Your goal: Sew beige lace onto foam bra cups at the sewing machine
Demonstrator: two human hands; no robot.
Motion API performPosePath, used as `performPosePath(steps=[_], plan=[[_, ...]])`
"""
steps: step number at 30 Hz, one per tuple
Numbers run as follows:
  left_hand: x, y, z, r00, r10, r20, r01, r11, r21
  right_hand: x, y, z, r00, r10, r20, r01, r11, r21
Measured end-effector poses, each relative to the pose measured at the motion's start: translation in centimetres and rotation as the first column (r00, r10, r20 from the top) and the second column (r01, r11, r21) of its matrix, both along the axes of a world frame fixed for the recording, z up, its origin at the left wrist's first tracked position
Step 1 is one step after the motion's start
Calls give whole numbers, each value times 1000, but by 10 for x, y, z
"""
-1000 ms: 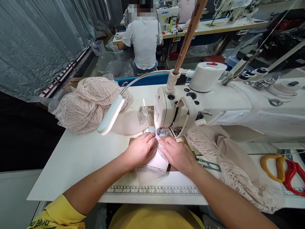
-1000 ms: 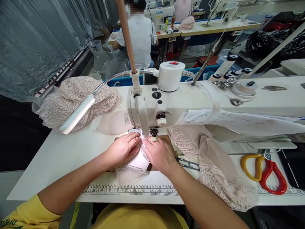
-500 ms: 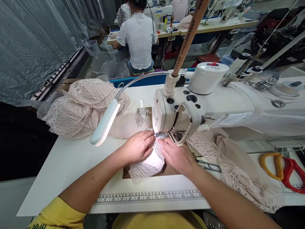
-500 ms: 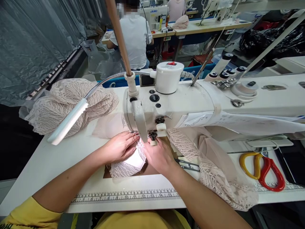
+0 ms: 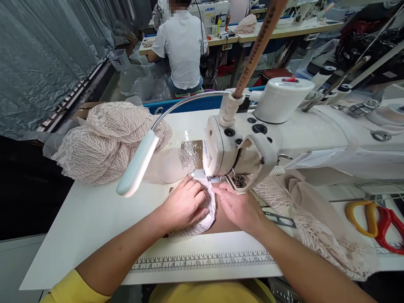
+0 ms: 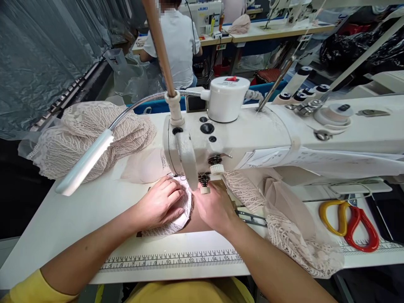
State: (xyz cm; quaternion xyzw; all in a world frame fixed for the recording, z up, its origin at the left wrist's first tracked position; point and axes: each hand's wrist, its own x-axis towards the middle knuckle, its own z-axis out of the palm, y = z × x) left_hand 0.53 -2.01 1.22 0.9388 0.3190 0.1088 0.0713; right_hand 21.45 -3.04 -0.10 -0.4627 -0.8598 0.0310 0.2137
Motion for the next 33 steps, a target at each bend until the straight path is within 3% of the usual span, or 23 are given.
performPosePath(steps=[9,21,33], plan=[[-1,0,-1,1000,4,24,-3,1000,-13,0,-2,-2,998,63,29,-63,998,17],[-7,16,2,999,31,8,-32,998,56,-6,2,-7,995,-21,95,20,1000,3],[-7,10,0,991,-129,34,129,992,19,-4,-1,-5,997,-2,74,1,1000,12]])
